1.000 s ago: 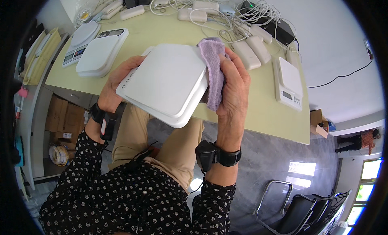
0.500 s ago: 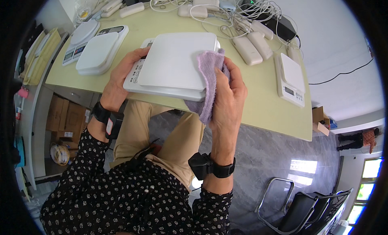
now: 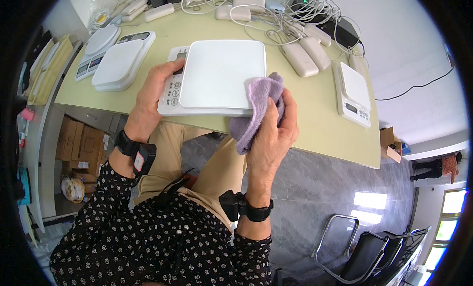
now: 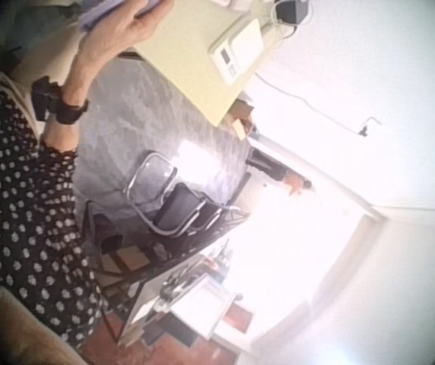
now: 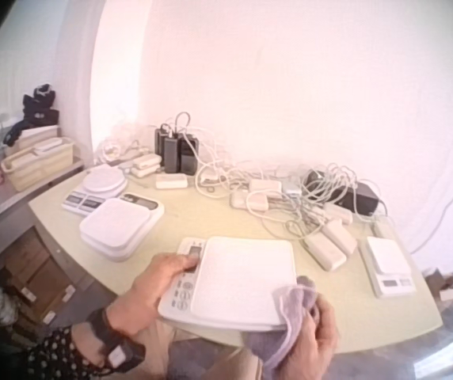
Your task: The person wipes a white digital scale with a purple cloth. They clean the top surface, sides, and bottom of the scale, turning it over to reach all areas. The scale is handled one at a time and remains on the table throughout.
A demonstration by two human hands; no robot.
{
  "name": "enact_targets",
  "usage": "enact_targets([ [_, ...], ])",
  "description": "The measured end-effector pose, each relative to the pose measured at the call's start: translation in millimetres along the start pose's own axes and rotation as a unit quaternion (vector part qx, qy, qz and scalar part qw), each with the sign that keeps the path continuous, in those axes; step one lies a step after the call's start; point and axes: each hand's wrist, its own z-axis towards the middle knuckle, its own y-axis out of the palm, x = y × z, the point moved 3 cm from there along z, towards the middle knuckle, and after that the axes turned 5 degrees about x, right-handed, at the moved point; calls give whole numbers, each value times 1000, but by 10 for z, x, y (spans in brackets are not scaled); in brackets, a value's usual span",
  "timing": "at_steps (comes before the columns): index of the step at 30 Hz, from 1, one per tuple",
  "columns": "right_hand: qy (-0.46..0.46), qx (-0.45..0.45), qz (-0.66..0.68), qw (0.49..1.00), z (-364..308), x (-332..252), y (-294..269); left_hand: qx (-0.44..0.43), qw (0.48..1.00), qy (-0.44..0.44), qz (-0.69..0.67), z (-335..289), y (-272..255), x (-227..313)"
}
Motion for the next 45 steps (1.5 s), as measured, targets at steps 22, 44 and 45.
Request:
enact_targets([
  [22, -1, 101, 85, 991, -256, 332, 346, 88, 987, 133, 24, -217, 119, -157],
  [44, 47, 24, 66, 996, -498, 137, 474, 27, 985, 160, -64, -522, 342, -270],
  [45, 83, 9, 85, 993, -422, 119, 421, 34, 987, 148, -54, -521, 312, -272],
])
